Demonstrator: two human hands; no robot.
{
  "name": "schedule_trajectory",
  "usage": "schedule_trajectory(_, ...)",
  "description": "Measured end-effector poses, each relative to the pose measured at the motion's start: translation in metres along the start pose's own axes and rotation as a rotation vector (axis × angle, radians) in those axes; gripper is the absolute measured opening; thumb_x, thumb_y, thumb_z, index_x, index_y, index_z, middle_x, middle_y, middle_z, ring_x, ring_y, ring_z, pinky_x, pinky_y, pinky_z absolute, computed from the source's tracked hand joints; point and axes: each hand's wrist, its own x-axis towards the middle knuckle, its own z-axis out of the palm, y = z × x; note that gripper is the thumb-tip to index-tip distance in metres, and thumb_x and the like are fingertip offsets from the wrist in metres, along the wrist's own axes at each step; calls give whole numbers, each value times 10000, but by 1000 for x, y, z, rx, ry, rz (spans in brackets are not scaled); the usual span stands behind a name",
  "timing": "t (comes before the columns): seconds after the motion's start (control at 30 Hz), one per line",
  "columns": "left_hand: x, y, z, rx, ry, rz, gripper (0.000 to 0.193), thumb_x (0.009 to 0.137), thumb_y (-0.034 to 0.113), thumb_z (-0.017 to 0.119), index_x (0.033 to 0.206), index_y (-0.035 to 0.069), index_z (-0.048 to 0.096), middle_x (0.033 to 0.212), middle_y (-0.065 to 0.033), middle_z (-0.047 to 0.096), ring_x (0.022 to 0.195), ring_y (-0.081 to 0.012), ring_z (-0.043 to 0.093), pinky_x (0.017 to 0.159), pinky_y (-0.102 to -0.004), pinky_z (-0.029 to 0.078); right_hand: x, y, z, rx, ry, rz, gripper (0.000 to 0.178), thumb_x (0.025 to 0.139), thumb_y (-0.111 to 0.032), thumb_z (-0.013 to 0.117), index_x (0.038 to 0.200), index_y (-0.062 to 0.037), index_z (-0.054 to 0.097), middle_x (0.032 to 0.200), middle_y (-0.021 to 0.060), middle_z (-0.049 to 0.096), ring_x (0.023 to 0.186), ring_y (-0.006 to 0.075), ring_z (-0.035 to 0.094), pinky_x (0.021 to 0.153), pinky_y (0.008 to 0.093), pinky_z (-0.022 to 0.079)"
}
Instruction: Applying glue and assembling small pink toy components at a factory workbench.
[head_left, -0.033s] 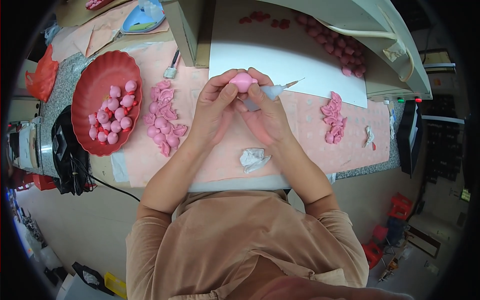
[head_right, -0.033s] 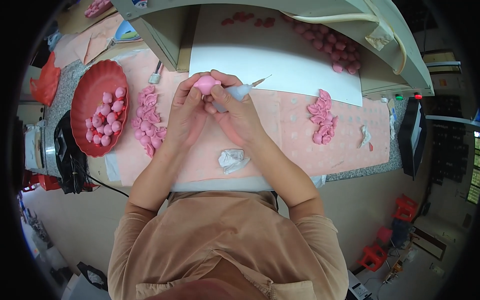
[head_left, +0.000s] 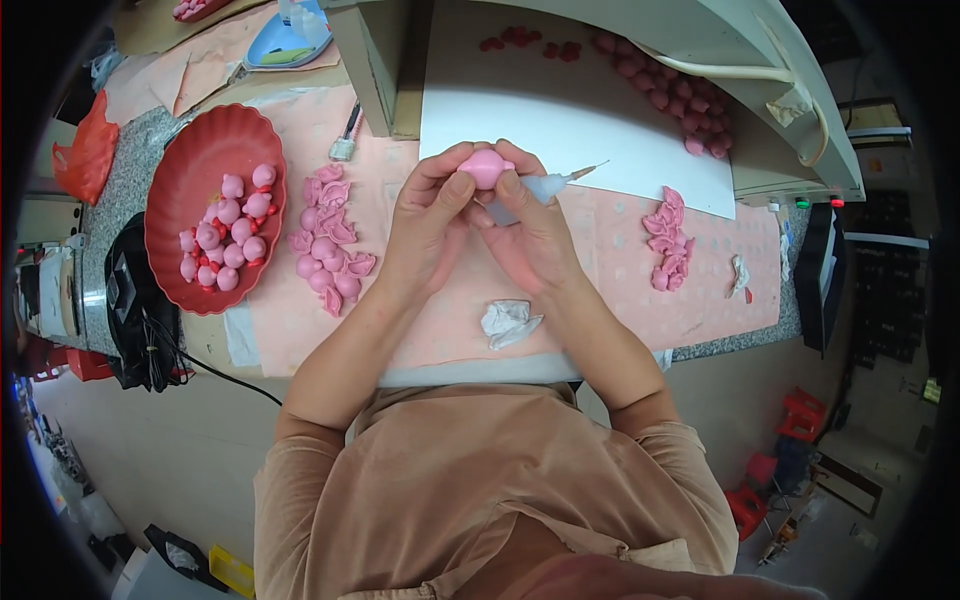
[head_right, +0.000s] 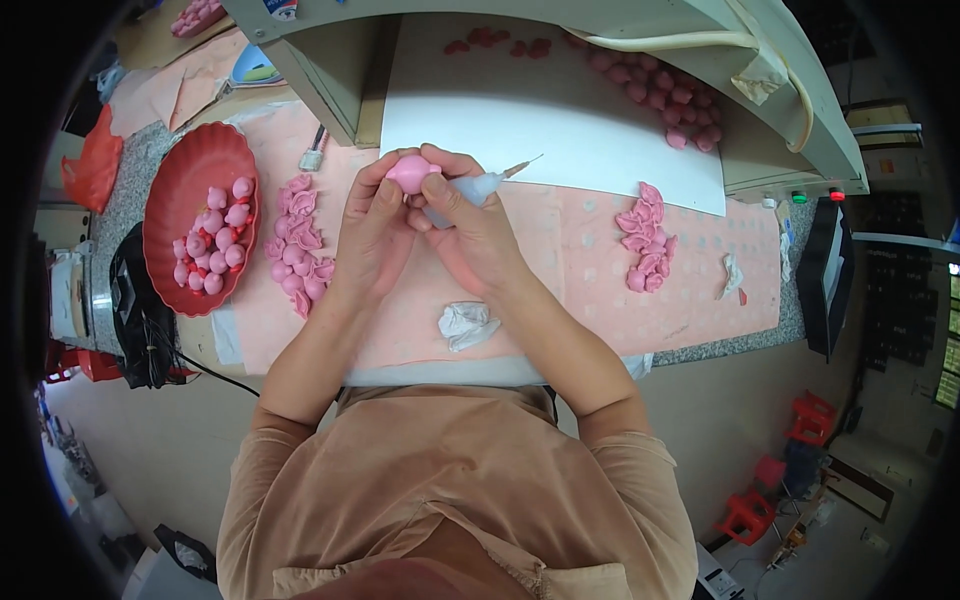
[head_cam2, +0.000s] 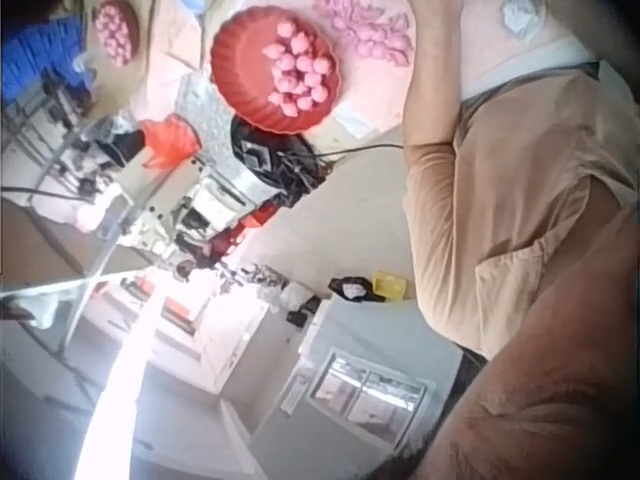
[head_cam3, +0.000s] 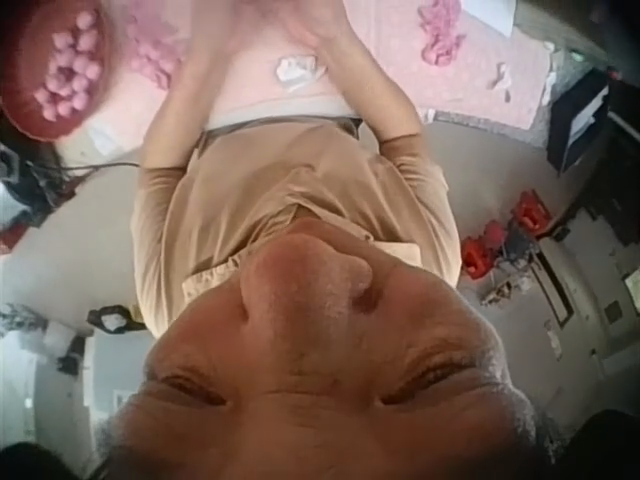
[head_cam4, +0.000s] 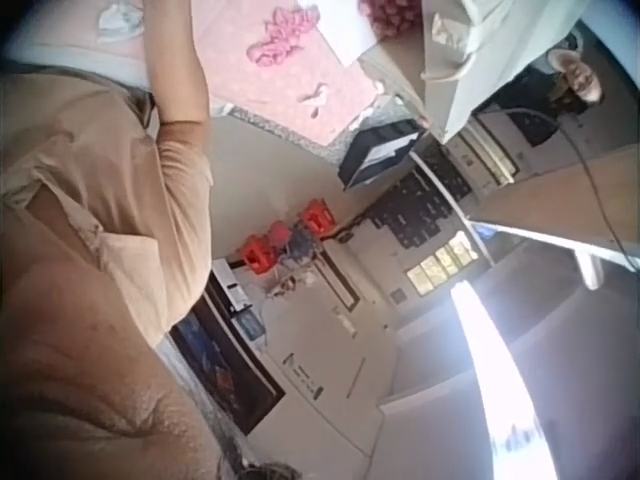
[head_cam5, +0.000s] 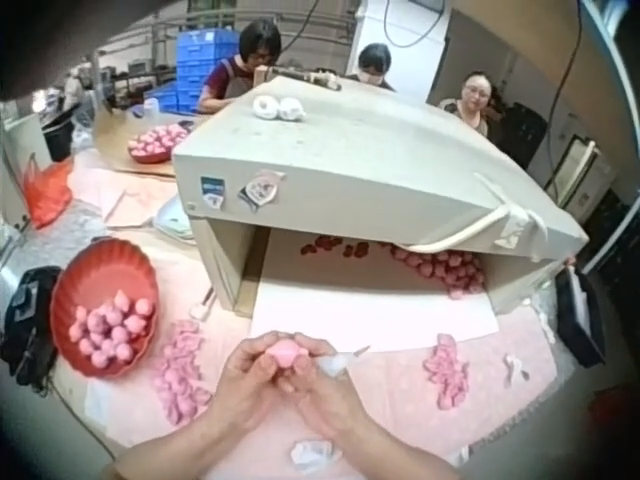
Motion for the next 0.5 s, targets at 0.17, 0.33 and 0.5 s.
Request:
schedule_trajectory(0.17, -1, 3, 0, 49, -4, 36, 240, 927, 137, 597, 1164, 100, 609, 1221, -83, 576, 860, -140, 598, 688, -227, 538, 2, 7, 6, -27, -9, -49, 239, 898, -115, 647, 1136, -118, 621, 1042, 36, 615, 882, 125, 561, 665, 248, 441)
schedule_trajectory(0.33, 0, 0, -2, 8, -28, 18, 224, 926, 110, 596, 1148, 93, 621, 1217, -95, 580, 824, -129, 619, 710, -227, 546, 3, 10, -6, -10, -83, -116, 211, 892, -98, 650, 1100, -127, 635, 1165, 36, 560, 926, 131, 550, 689, 258, 441)
schedule_trajectory(0.5, 2, -4, -6, 18, -4, -5, 226, 926, 117, 597, 1150, 105, 622, 1224, -89, 576, 878, -146, 616, 721, -239, 547, 2, 8, -6, -8, -51, -128, 197, 888, -88, 652, 1082, -121, 634, 1146, 34, 572, 919, 127, 553, 696, 258, 441)
